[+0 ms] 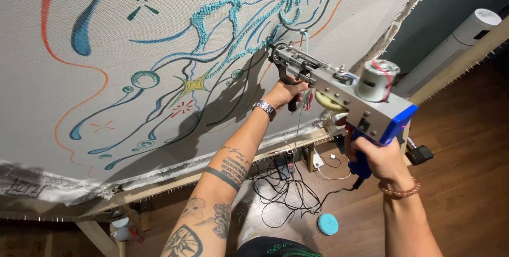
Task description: Using a tufting gun to apply yarn to a canvas on a frame to create a rug.
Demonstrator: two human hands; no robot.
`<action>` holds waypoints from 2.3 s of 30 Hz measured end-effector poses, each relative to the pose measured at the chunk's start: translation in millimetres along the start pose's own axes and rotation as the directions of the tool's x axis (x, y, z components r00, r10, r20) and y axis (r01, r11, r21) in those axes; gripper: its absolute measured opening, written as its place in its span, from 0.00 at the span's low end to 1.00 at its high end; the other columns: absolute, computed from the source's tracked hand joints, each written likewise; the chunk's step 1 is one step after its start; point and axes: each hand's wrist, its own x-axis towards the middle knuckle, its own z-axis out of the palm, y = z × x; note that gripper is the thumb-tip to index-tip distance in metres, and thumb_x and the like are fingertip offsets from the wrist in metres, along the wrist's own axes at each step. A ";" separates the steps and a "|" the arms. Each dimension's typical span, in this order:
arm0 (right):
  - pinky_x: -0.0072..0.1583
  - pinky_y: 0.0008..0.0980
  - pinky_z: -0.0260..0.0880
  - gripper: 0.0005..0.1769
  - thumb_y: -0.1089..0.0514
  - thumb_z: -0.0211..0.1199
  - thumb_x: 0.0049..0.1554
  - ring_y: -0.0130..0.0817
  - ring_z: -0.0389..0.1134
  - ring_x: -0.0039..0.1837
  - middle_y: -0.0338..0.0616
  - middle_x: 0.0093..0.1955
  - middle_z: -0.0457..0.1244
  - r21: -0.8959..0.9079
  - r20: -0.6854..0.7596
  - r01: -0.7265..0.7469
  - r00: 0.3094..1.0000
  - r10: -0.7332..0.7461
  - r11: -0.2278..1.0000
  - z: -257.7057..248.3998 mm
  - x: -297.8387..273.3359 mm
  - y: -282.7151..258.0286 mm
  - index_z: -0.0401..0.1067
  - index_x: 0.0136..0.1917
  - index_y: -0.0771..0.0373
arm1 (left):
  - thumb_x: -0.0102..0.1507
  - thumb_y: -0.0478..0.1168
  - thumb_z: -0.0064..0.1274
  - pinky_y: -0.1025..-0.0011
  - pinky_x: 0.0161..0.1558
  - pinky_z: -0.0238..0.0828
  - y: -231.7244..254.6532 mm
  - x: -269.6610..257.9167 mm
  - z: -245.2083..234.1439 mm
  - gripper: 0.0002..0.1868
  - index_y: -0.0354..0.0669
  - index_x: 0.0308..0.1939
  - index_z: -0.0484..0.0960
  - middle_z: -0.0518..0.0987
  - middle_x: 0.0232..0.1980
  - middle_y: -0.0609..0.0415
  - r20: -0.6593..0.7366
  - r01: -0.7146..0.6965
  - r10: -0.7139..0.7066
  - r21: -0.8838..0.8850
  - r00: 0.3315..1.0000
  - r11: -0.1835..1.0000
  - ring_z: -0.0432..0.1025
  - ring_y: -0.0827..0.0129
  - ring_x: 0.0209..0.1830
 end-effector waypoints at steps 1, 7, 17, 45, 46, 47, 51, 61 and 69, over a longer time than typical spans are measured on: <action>0.25 0.25 0.55 0.06 0.74 0.53 0.33 0.30 0.56 0.20 0.46 0.18 0.57 -0.204 0.044 0.124 0.992 -0.118 0.971 5.5 3.8 -4.1 0.69 0.25 0.68 | 0.54 0.39 0.55 0.84 0.19 0.63 -19.9 13.1 -7.9 0.10 0.34 0.32 0.76 0.73 0.23 0.56 -0.074 -0.029 0.023 -0.085 0.997 0.996 0.70 0.74 0.15; 0.51 0.50 0.64 0.30 0.55 0.69 0.39 0.57 0.66 0.51 0.66 0.44 0.64 -0.548 -0.120 -0.129 0.990 0.075 0.826 -4.1 15.1 79.4 0.68 0.51 0.75 | 0.53 0.36 0.53 0.82 0.17 0.62 -12.7 18.4 -30.5 0.06 0.38 0.24 0.72 0.67 0.16 0.59 -0.149 -0.061 0.059 -0.011 0.987 0.998 0.68 0.76 0.11; 0.26 0.31 0.56 0.19 0.75 0.47 0.35 0.36 0.52 0.22 0.51 0.21 0.50 0.271 -0.017 0.036 0.999 -0.033 0.962 41.0 10.1 31.1 0.67 0.42 0.80 | 0.50 0.34 0.52 0.83 0.19 0.58 -24.6 26.5 -36.1 0.04 0.38 0.23 0.73 0.66 0.13 0.58 -0.183 -0.095 0.096 0.014 0.978 0.995 0.64 0.79 0.10; 0.25 0.28 0.54 0.17 0.73 0.48 0.36 0.31 0.51 0.23 0.51 0.26 0.54 0.439 -0.013 0.012 1.000 -0.008 0.898 -5.4 -5.5 18.9 0.62 0.43 0.72 | 0.53 0.34 0.54 0.80 0.22 0.60 8.9 -9.3 -8.8 0.05 0.39 0.29 0.73 0.69 0.21 0.57 0.013 0.042 -0.041 -0.142 0.999 0.989 0.63 0.77 0.16; 0.27 0.23 0.55 0.25 0.71 0.46 0.38 0.30 0.52 0.25 0.51 0.30 0.58 0.500 0.036 -0.061 0.998 0.050 0.864 -14.8 -8.7 17.1 0.61 0.52 0.71 | 0.55 0.36 0.53 0.78 0.24 0.61 8.7 -12.6 -7.3 0.07 0.36 0.33 0.74 0.74 0.26 0.55 0.099 0.132 -0.112 -0.229 0.989 0.964 0.65 0.76 0.20; 0.27 0.23 0.55 0.25 0.71 0.46 0.38 0.30 0.52 0.25 0.51 0.30 0.58 0.498 0.038 -0.064 0.998 0.052 0.865 -25.3 -10.9 21.8 0.61 0.52 0.71 | 0.55 0.36 0.53 0.78 0.24 0.61 5.0 -14.9 -6.2 0.07 0.36 0.33 0.74 0.74 0.26 0.55 0.097 0.133 -0.113 -0.232 0.989 0.964 0.65 0.76 0.20; 0.30 0.26 0.54 0.19 0.69 0.47 0.39 0.31 0.53 0.25 0.51 0.28 0.57 0.556 0.084 -0.113 0.993 0.080 0.823 -55.1 -29.9 29.1 0.63 0.47 0.73 | 0.56 0.36 0.47 0.78 0.28 0.64 25.8 -37.7 16.9 0.10 0.31 0.37 0.74 0.77 0.37 0.47 0.322 0.034 0.055 -0.265 0.945 0.964 0.65 0.73 0.24; 0.32 0.25 0.56 0.30 0.68 0.44 0.39 0.28 0.53 0.26 0.43 0.25 0.54 0.590 0.102 0.054 0.985 -0.141 0.806 -60.4 -49.5 4.5 0.57 0.58 0.64 | 0.56 0.38 0.49 0.82 0.25 0.66 56.4 -33.9 39.2 0.23 0.33 0.54 0.70 0.80 0.43 0.46 0.321 -0.053 0.003 0.148 0.947 0.988 0.75 0.71 0.31; 0.32 0.21 0.57 0.31 0.70 0.42 0.38 0.28 0.54 0.30 0.43 0.28 0.55 0.576 0.046 0.115 0.984 -0.172 0.809 -66.9 -59.6 6.4 0.59 0.57 0.65 | 0.56 0.56 0.46 0.78 0.33 0.63 86.1 -55.6 1.2 0.29 0.38 0.52 0.72 0.75 0.44 0.55 -0.302 -0.086 -0.087 -0.514 0.949 0.854 0.70 0.72 0.35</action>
